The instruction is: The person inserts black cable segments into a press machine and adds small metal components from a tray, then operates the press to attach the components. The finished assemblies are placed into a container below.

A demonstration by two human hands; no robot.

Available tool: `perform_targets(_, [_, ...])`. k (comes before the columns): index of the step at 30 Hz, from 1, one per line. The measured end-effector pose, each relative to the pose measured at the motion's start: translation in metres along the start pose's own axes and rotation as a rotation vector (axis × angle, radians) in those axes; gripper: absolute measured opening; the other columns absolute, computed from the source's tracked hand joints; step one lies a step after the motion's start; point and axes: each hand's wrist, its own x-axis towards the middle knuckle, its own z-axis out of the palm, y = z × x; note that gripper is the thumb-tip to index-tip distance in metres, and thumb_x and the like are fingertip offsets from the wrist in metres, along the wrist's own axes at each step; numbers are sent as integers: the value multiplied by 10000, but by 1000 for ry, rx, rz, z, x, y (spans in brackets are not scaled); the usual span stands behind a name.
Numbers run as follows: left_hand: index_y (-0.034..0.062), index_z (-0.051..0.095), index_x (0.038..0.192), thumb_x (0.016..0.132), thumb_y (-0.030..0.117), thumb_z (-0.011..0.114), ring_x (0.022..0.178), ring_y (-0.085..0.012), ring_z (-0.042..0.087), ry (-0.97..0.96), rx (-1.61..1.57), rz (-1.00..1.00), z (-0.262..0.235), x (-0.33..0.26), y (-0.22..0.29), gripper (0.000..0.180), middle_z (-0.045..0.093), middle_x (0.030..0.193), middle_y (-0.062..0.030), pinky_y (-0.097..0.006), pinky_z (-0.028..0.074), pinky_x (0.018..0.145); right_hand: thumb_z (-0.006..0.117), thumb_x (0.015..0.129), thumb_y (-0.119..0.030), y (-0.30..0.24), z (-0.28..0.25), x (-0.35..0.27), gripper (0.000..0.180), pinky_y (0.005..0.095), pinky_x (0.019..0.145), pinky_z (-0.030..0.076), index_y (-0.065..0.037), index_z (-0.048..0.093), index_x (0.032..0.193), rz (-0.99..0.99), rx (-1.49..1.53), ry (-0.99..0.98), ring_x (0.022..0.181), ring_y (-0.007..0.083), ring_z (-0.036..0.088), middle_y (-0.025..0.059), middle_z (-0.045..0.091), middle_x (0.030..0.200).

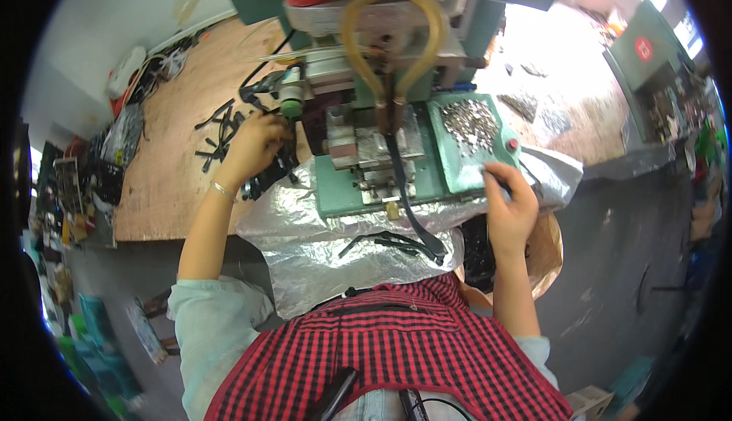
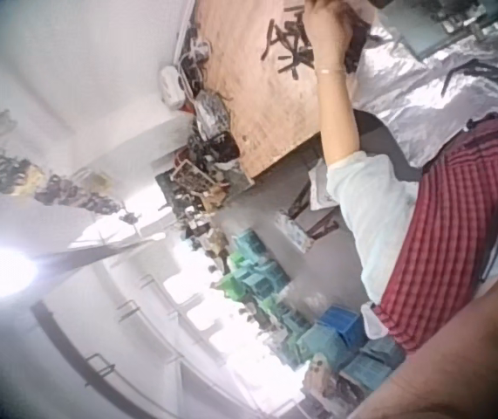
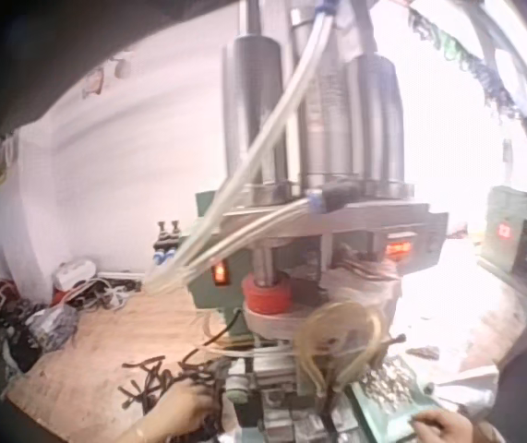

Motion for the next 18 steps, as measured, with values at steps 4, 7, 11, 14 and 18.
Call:
perform_targets(4, [118,755,939,793,24,649,991,-270,623,8,389,-29,40,-18,2,204,682,948,-46,-406,502,841,723,903,-3,-61,52,33,144,323,887,548,-1,765,1041,-259,121,-164,950,221,729,112,770,1000])
perform_targets(7, [100,711,895,773,31,653,932,-266,628,113,399,76,48,-6,-8,151,664,933,-57,-399,498,807,732,893,-9,-54,89,43,234,329,914,546,-11,735,1127,-236,292,-79,1007,197,713,97,754,1079])
perform_targets(11, [80,729,1069,777,-17,656,1000,-253,645,196,381,57,38,-17,4,316,717,1200,-70,-384,520,849,722,910,16,-60,103,32,376,288,926,529,9,630,1275,-81,514,-105,1006,145,693,78,737,1085])
perform_targets(14, [104,752,1137,794,31,661,1007,-235,643,57,428,153,42,-7,-5,362,711,1293,-43,-370,526,872,724,905,15,-71,101,33,432,281,936,521,12,592,1317,-23,612,-149,1007,137,687,92,735,1103])
perform_targets(18, [92,747,1043,770,96,693,1029,-250,651,-67,389,303,43,14,-18,279,723,1192,-53,-384,542,900,710,892,12,-93,95,30,502,299,968,513,31,548,1367,-6,610,-161,1025,161,693,123,734,1129])
